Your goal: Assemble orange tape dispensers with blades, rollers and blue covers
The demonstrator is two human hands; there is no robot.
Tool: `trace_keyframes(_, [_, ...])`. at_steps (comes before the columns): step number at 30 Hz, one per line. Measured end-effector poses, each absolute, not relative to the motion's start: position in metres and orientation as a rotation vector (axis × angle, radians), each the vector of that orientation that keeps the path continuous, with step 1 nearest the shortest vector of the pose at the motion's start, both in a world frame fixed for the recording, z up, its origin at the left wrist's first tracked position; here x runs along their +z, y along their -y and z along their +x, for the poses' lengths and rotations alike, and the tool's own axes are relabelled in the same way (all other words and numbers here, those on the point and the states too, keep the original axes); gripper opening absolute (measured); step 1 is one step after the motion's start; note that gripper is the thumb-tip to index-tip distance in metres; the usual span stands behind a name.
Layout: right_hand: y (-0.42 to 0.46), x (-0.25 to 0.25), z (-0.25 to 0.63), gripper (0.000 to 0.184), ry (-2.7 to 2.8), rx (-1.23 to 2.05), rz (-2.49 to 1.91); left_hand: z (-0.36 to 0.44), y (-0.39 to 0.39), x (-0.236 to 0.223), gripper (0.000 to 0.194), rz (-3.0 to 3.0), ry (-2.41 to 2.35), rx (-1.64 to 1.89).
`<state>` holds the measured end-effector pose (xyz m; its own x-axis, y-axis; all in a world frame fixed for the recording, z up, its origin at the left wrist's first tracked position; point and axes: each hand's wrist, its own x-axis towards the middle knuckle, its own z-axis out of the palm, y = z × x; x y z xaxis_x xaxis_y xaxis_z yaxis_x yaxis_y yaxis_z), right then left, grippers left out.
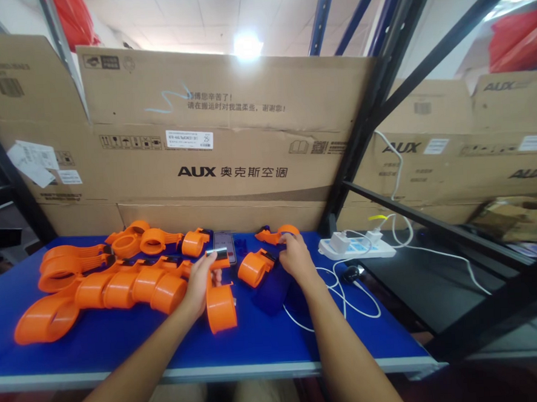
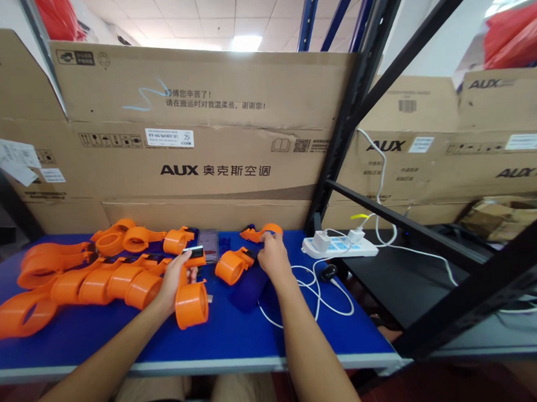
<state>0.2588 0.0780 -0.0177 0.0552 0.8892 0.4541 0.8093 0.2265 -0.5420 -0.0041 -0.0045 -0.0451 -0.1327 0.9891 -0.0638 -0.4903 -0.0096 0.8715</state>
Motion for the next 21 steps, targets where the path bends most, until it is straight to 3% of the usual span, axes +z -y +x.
trace_keyframes(7, [-0.056,-0.006,0.212,0.044,1.724,0.268,-1.035,-0.001,0.009,-0.040,0.051,0.733,-0.930,1.471])
trace_keyframes(11, [-0.038,-0.009,0.181,0.034,1.759,0.367,-0.809,-0.001,0.009,-0.037,0.054,0.748,-0.927,1.475])
trace_keyframes(21, [-0.011,-0.008,0.163,0.020,1.733,0.445,-0.706,-0.001,0.012,-0.036,0.057,0.819,-0.868,1.483])
